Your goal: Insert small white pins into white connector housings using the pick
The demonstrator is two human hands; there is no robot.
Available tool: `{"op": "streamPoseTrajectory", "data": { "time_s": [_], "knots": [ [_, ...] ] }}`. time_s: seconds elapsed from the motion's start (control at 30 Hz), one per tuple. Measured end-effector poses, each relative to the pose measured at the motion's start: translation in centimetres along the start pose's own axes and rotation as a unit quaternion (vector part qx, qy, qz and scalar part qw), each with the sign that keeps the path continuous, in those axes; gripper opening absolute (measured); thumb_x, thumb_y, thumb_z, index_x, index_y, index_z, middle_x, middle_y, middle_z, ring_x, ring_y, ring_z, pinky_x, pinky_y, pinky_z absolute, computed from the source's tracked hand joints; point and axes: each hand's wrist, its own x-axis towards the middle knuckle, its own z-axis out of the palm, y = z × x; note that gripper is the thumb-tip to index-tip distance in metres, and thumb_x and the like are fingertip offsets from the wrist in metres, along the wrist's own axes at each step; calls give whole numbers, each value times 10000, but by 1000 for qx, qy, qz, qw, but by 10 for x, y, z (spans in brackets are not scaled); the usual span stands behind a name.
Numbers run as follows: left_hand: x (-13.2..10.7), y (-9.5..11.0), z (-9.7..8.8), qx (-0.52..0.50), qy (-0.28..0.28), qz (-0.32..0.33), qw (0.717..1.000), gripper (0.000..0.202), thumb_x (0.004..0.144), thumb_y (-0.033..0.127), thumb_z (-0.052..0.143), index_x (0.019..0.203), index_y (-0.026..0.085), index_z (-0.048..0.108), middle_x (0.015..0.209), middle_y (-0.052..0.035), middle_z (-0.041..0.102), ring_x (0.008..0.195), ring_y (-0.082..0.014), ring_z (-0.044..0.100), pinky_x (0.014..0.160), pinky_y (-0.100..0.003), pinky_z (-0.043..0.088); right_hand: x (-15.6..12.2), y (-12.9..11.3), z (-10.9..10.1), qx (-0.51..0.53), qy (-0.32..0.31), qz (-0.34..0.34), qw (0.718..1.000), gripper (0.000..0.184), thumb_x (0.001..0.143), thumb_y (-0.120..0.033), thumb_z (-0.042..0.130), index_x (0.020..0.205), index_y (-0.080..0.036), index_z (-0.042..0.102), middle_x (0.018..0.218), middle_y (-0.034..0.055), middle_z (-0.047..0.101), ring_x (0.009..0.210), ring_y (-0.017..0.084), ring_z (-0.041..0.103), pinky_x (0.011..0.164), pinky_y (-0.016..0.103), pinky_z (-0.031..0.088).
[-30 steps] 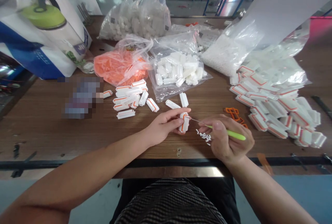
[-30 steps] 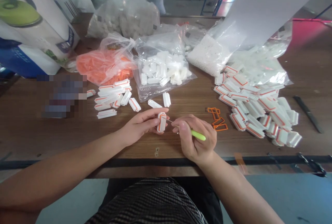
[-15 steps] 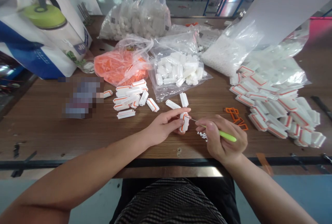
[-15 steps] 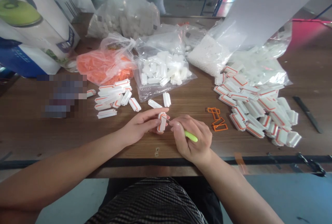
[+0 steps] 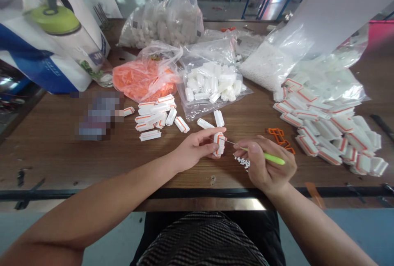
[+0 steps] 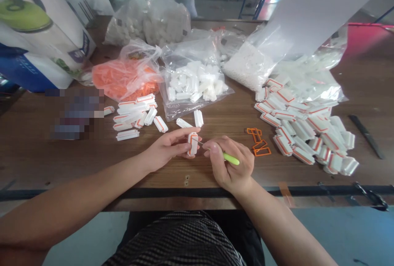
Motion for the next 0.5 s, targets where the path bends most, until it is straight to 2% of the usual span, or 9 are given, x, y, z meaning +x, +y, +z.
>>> {"op": "streamPoseTrajectory", "data": {
  "time_s": [0.17,0.37,0.43,0.5],
  "knots": [
    [0,0,0,10,-1,7,1000,461,822,283,722,1270,237,626,1115,-85,640,879,-159,613,774,-325,534,3,-1,0,-16,-26,-19,999,206,904,-94,475,874,-203,647,639,-16,673,586,131,661,542,268,519],
    [0,1,3,35,21,6,999,468,823,264,714,1279,225,615,1120,-91,648,869,-155,616,782,-324,517,5,-4,-5,-58,-83,-122,987,144,862,-66,524,869,-186,603,724,17,708,635,135,679,509,241,498],
    [0,1,3,36,19,7,999,463,824,264,711,1276,222,618,1102,-88,651,846,-147,612,776,-321,515,5,-4,-5,-57,-81,-126,987,144,860,-65,526,871,-185,605,720,16,707,634,135,679,510,241,501],
    [0,2,4,38,11,4,999,455,830,267,703,1275,222,619,1087,-83,652,825,-139,607,769,-318,518,3,-3,-5,-52,-66,-99,991,157,870,-67,515,873,-182,621,690,8,699,629,137,681,526,246,510]
  ]
}}
